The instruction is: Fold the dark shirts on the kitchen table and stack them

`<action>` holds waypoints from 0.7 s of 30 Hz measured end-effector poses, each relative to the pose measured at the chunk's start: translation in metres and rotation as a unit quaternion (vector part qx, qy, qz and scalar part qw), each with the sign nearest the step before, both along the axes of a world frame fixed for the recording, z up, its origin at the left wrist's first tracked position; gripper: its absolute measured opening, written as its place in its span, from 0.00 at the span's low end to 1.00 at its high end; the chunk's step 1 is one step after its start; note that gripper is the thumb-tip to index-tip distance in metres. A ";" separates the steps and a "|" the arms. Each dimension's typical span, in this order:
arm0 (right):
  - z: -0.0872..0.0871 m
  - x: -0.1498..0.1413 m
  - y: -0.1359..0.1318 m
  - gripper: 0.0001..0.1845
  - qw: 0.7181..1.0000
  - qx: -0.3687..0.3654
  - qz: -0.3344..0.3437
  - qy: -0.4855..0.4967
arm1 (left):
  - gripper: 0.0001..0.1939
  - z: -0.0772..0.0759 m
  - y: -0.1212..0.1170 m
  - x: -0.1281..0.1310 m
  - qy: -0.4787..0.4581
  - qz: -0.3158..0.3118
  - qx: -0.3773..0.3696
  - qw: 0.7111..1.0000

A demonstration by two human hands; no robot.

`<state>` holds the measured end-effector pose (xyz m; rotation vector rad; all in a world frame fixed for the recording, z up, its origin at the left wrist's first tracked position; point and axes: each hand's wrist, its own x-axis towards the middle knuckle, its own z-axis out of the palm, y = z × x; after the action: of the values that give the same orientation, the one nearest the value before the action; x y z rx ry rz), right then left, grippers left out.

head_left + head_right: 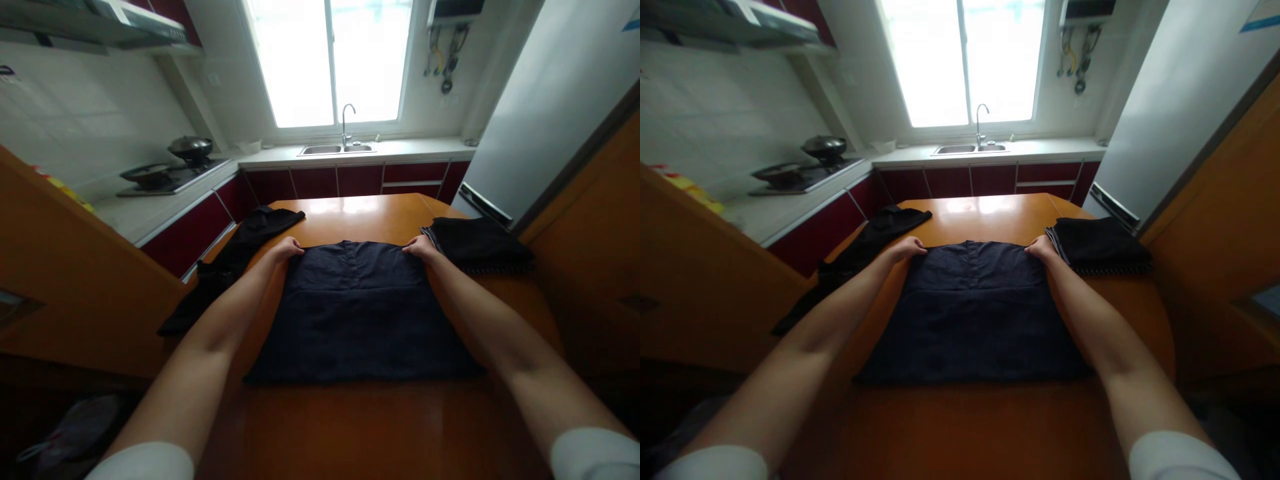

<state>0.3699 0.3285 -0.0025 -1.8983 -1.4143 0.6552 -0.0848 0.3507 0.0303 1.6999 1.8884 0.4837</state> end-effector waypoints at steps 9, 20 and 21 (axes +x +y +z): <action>0.033 0.007 -0.017 0.08 0.996 0.041 0.065 0.039 | 0.21 0.034 -0.025 0.002 -0.060 -0.048 0.050 0.996; 0.085 0.035 -0.175 0.17 0.951 0.205 0.231 -0.031 | 0.16 0.082 -0.181 -0.019 -0.017 -0.221 0.304 0.926; 0.082 0.039 -0.192 0.17 0.945 0.213 0.244 -0.037 | 0.15 0.078 -0.199 -0.022 -0.019 -0.227 0.306 0.924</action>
<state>0.4086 0.1362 0.0794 -1.2525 -1.9217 0.4492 -0.1064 0.1513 0.1086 2.4169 1.3039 0.9715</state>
